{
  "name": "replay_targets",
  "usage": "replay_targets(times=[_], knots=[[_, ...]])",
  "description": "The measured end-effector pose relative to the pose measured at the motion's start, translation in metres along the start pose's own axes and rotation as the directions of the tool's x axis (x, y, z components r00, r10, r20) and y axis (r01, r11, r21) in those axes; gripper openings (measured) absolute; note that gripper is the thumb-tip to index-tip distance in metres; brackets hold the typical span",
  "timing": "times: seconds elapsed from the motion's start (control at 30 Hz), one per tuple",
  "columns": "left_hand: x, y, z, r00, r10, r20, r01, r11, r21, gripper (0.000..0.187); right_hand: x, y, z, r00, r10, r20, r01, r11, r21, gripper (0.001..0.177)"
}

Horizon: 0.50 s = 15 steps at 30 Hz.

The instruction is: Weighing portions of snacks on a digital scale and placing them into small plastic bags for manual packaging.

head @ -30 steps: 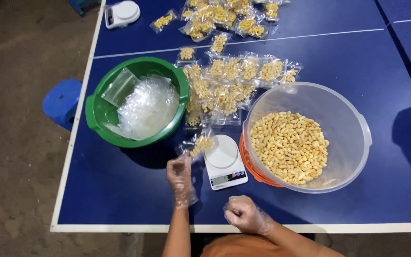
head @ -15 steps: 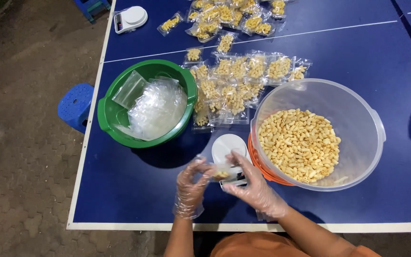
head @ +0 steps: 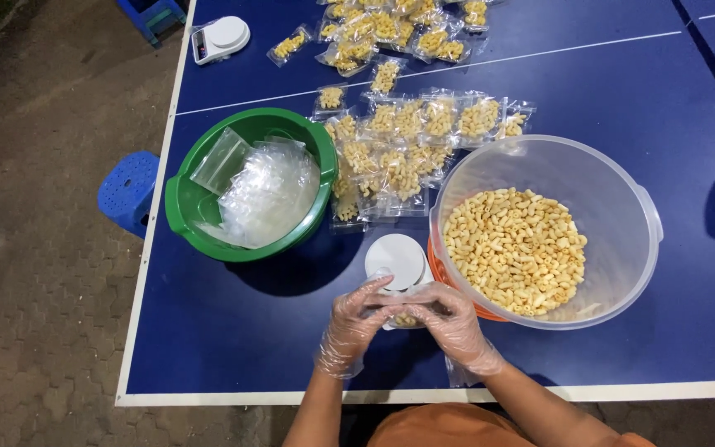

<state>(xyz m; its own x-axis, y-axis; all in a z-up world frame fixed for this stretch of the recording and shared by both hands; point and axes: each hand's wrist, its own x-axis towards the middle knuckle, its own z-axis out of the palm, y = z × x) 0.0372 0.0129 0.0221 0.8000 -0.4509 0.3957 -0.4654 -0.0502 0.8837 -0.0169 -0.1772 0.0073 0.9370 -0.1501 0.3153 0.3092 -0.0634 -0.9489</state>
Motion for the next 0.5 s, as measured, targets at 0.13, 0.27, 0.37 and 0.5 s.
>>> replay_targets(times=[0.13, 0.27, 0.37, 0.5], knots=[[0.003, -0.010, -0.012, 0.998, 0.018, 0.058, -0.018, 1.000, 0.006, 0.053, -0.010, 0.010, 0.006, 1.000, -0.001, -0.028, 0.000, 0.998, -0.056, 0.009], [0.005, -0.004, -0.016, 0.996, -0.044, 0.074, 0.043, 0.999, 0.016, 0.041, -0.021, 0.021, 0.012, 0.999, -0.006, -0.038, 0.002, 0.995, -0.098, 0.011], [0.003, -0.006, -0.017, 0.995, -0.065, 0.073, 0.066, 0.998, -0.009, 0.037, -0.022, 0.019, 0.014, 0.998, 0.036, -0.057, -0.039, 0.997, -0.061, 0.012], [0.003, 0.001, -0.018, 0.993, -0.114, 0.030, 0.115, 0.993, -0.031, 0.032, -0.025, 0.023, 0.016, 0.982, 0.146, -0.116, -0.149, 0.989, -0.012, 0.007]])
